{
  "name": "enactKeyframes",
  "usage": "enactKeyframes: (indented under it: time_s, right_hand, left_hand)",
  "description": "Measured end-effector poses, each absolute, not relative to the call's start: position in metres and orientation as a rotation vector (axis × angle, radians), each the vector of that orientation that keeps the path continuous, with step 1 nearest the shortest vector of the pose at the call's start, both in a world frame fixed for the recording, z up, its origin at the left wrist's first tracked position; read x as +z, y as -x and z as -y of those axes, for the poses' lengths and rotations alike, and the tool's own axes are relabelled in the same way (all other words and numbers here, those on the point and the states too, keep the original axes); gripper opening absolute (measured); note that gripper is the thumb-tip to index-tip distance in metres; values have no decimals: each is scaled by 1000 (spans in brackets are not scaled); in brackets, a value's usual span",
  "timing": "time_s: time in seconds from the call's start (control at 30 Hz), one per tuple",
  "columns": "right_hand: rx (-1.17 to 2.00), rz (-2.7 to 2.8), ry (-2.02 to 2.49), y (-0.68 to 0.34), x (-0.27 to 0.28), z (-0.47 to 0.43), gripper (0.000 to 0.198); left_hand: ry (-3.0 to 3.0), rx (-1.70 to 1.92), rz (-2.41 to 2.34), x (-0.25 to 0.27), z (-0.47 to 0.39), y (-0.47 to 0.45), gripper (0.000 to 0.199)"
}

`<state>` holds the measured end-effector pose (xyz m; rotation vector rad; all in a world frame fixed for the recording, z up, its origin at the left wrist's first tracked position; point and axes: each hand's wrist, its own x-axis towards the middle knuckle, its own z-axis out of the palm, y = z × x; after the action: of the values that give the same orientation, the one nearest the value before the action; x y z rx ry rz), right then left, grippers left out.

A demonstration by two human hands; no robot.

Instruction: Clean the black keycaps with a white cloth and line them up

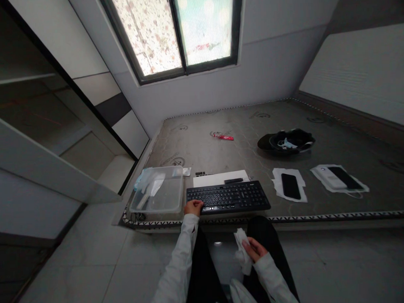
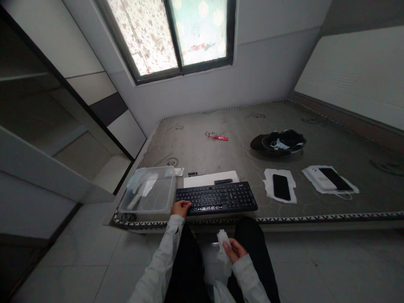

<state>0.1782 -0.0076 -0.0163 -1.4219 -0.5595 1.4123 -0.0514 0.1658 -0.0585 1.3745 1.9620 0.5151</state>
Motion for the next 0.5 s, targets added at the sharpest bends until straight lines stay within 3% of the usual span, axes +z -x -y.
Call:
enactKeyframes:
  time_s: [0.5]
  right_hand:
    - [1416,530,1417,-176,-18,7,50]
  left_hand:
    - [-1400,474,-2012,-49,-161,47,24]
